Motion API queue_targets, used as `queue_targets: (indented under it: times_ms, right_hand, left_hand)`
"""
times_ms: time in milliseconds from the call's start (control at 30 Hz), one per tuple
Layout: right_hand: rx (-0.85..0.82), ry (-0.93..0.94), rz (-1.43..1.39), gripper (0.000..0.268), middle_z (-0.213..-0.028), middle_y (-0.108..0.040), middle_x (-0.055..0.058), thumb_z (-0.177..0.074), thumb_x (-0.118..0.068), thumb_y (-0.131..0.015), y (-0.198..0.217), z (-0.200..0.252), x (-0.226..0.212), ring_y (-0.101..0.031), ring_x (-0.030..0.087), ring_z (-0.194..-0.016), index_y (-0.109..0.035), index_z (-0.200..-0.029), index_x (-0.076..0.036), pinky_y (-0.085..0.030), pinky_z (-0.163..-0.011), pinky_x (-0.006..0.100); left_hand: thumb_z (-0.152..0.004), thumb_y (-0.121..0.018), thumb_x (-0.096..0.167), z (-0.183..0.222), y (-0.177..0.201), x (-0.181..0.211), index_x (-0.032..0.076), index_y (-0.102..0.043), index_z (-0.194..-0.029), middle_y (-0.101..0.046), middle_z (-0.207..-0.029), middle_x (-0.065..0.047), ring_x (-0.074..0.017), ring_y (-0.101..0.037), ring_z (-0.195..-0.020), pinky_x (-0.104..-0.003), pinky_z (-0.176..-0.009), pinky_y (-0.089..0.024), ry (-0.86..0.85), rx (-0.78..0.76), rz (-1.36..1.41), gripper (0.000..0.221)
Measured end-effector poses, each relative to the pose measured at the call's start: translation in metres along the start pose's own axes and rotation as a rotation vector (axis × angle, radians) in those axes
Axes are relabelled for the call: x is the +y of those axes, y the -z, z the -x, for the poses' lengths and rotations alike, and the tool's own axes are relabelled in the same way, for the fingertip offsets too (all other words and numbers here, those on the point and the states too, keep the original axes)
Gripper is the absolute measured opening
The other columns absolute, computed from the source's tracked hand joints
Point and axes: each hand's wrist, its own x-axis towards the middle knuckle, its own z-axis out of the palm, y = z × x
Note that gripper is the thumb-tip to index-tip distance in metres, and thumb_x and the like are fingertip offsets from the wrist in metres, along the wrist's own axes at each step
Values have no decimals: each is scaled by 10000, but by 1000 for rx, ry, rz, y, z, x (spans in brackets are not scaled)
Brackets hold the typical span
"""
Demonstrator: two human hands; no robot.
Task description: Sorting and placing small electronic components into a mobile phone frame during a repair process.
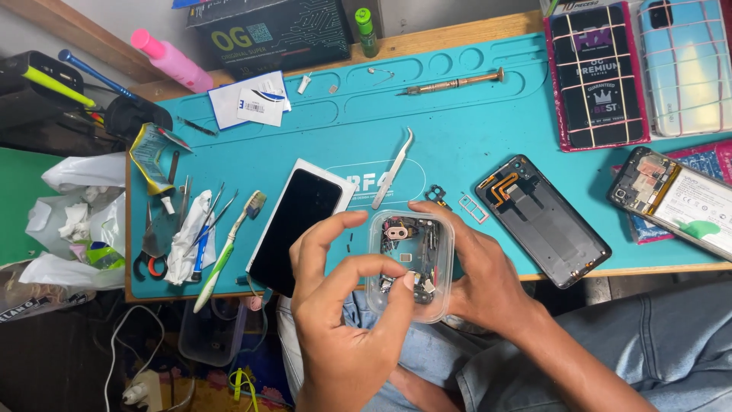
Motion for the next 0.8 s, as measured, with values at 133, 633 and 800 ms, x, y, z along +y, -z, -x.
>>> queue_targets:
  times_ms: [133, 633, 800]
  right_hand:
    - [-9, 5, -6, 1050, -1558, -634, 117, -727, -467, -972, 3, -1, -3, -657, 286, -1452, -479, -1565, -72, -557, -1094, 375]
    - [-12, -82, -21, 1073, -1466, -709, 37, -687, -546, -963, 11, -1, -17, -739, 215, -1312, -486, -1563, -150, -582, -962, 349]
    - [-6, -80, -9, 1065, -1426, -724, 28, -686, -541, -969, 12, -2, -20, -769, 202, -1225, -482, -1558, -169, -581, -906, 333]
  left_hand:
    - [-845, -758, 46, 13, -2, 9, 91, -712, -855, -761, -972, -82, -235, -689, -913, -332, -820, -593, -72, 118, -8, 65]
    - [-870, -750, -41, 33, -8, 9, 61, -737, -929, -783, -876, -61, -185, -773, -835, -278, -780, -642, 44, 73, 182, 119]
    - [-872, -754, -74, 38, -8, 4, 53, -741, -956, -804, -906, -98, -188, -801, -871, -275, -823, -639, 150, 74, 307, 153]
